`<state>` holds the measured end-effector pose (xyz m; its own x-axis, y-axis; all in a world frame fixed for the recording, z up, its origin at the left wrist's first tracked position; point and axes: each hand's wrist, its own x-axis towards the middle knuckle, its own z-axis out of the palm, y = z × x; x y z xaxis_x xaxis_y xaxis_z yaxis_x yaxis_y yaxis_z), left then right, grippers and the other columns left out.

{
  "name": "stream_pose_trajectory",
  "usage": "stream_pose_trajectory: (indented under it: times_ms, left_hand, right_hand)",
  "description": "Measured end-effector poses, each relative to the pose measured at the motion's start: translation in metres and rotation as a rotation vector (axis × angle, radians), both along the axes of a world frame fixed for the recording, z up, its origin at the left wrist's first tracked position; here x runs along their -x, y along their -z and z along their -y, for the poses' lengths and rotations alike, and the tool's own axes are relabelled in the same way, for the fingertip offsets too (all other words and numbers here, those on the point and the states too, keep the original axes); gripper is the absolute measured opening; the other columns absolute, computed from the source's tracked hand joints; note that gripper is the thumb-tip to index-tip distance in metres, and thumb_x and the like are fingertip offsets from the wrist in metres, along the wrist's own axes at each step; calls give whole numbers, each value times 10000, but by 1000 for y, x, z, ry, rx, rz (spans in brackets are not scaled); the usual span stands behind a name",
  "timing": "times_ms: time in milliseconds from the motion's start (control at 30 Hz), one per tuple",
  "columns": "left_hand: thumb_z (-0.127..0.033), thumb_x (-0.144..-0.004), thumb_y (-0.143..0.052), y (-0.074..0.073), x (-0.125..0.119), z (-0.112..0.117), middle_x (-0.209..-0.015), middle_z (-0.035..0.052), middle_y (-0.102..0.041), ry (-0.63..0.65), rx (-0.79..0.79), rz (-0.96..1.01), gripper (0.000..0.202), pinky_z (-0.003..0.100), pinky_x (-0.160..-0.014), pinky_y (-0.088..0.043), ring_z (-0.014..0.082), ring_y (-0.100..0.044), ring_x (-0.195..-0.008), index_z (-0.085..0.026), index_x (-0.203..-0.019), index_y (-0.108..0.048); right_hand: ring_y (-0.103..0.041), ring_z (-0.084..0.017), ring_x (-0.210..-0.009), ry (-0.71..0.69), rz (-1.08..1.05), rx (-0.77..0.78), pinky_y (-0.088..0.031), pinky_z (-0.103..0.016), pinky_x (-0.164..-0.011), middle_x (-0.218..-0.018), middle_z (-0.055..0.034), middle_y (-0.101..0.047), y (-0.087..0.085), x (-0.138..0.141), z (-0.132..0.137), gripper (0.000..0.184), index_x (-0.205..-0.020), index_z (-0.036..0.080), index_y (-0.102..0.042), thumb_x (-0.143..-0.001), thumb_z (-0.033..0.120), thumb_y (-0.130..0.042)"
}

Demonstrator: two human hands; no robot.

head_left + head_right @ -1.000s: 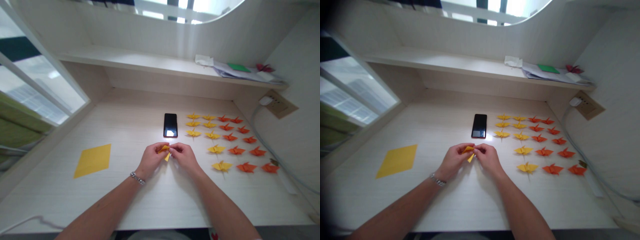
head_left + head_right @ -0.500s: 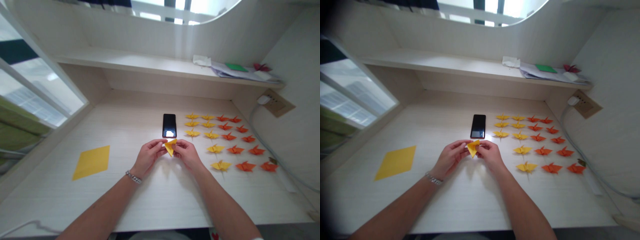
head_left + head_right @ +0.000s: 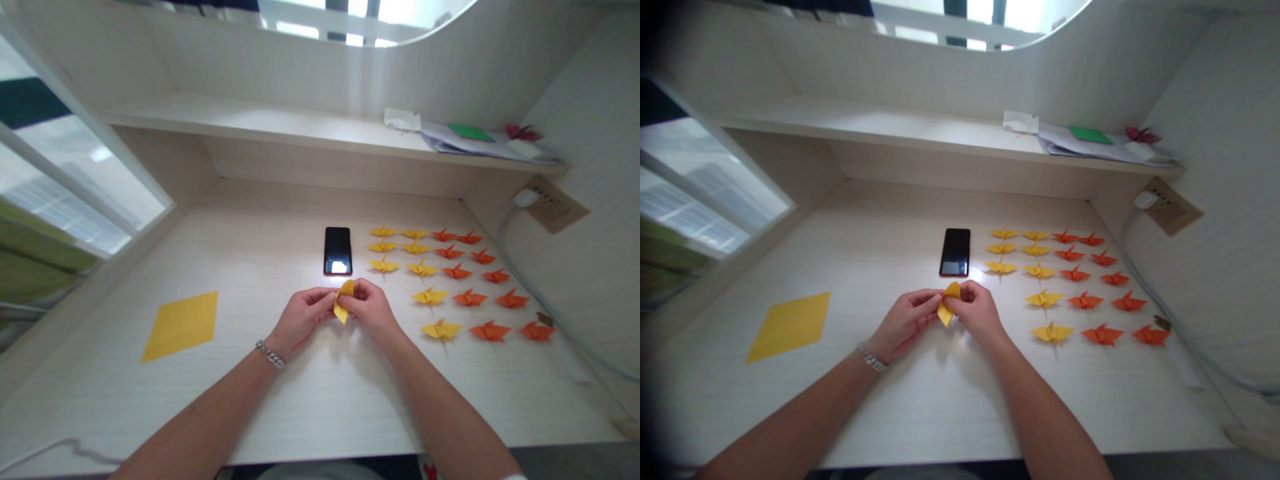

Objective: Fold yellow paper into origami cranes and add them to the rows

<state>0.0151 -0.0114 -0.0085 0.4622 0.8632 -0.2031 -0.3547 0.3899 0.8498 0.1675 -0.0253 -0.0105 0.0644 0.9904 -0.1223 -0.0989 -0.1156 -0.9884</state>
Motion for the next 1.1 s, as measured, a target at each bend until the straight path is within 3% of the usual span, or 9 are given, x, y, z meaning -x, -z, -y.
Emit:
stream_pose_trajectory:
  times_ms: [200, 400, 800, 1100]
  left_hand:
    - [-256, -698, -758, 2, 0, -2, -899, 80, -725, -25, -14, -26, 240, 270, -768, -518, 163, -656, -813, -138, -905, -723]
    - [-310, -691, -754, -2, 1, -3, -914, 97, -728, -58, -35, -80, 299, 318, -746, -538, 201, -673, -806, -133, -930, -714]
    - [-381, -705, -727, 5, 2, -2, -844, 87, -732, -104, -138, -297, 309, 314, -690, -561, 205, -687, -740, -137, -894, -704]
    - [-458, -735, -676, 4, 0, 0, -690, 54, -693, -132, -220, -387, 347, 243, -511, -522, 143, -626, -533, -141, -874, -679]
  right_hand:
    - [-536, -111, -552, -33, 20, -44, -420, -215, -507, -627, 26, -597, 2, -2, 2, 155, -743, 166, -609, -638, 218, -710]
    - [-593, -145, -594, -90, -45, 20, -487, -260, -558, -724, -35, -676, -3, -4, 1, 261, -860, 162, -685, -680, 350, -709]
    - [-604, -152, -623, -117, 133, -16, -518, -294, -616, -772, -53, -718, -5, -6, 3, 300, -982, 172, -739, -763, 348, -634]
    - [-601, -151, -606, -127, 143, -18, -506, -280, -591, -753, -46, -714, -3, -5, 4, 301, -977, 181, -742, -768, 363, -623]
